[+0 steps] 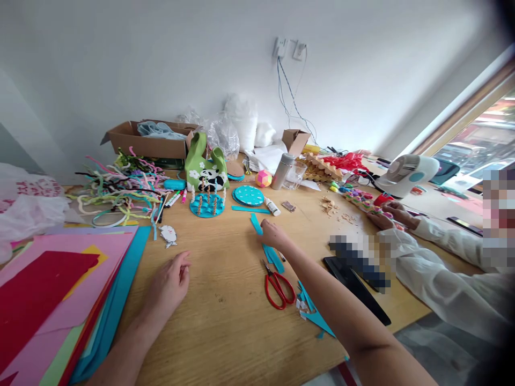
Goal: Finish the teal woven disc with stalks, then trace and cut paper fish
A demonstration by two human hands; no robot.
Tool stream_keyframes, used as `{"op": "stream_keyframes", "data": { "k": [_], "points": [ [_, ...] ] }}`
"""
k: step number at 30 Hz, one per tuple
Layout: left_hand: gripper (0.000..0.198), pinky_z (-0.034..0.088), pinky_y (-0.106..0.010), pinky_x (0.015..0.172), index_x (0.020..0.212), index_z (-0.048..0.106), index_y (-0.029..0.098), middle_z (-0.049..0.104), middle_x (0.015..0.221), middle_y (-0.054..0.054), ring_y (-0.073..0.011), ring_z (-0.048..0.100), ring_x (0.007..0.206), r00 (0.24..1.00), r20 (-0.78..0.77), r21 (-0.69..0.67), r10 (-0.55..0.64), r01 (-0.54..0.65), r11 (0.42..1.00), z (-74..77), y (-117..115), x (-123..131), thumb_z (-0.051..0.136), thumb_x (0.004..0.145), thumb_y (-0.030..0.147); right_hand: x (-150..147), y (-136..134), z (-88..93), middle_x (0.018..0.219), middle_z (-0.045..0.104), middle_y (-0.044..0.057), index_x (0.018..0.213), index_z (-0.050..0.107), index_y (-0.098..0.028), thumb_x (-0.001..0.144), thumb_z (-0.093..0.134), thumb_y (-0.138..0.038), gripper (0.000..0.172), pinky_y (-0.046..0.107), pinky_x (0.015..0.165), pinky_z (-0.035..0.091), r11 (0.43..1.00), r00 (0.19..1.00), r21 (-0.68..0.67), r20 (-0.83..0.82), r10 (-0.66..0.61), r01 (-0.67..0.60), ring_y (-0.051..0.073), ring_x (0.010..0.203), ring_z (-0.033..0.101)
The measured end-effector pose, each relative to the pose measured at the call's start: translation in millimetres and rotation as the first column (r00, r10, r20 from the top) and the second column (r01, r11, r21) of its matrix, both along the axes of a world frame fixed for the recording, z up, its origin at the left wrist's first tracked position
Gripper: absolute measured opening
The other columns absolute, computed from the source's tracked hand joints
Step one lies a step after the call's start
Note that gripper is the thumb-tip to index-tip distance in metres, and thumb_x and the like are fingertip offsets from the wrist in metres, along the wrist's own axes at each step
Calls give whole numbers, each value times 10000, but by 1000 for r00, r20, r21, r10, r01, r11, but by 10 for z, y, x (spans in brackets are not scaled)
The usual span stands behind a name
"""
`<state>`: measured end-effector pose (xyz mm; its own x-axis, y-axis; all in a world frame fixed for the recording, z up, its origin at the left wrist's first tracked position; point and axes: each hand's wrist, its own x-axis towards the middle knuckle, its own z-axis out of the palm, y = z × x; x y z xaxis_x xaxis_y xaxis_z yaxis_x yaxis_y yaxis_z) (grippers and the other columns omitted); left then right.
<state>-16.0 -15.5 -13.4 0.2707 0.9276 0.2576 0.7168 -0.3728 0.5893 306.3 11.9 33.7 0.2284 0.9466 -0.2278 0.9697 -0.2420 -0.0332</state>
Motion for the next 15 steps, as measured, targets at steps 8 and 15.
{"op": "stream_keyframes", "data": {
  "k": [8, 15],
  "points": [
    [340, 519, -302, 710, 1103, 576, 171, 722, 894, -62, -182, 669, 773, 1000, -6, -8, -4, 4, 1000, 1, 3, -10, 421, 802, 196, -15, 131, -18, 1188, 596, 213, 1129, 544, -65, 787, 580, -239, 385, 292, 829, 431, 999, 999, 41, 28, -17, 16, 283, 1141, 550],
    [336, 523, -298, 686, 1093, 584, 172, 726, 888, -62, -183, 676, 778, 1000, 9, 7, -6, 6, 1000, -10, 10, -8, 428, 796, 190, -15, 287, -41, 1171, 617, 179, 1076, 595, -92, 764, 597, -167, 321, 255, 802, 432, 999, 999, 47, 39, 3, -5, 246, 1097, 581]
  ]
}}
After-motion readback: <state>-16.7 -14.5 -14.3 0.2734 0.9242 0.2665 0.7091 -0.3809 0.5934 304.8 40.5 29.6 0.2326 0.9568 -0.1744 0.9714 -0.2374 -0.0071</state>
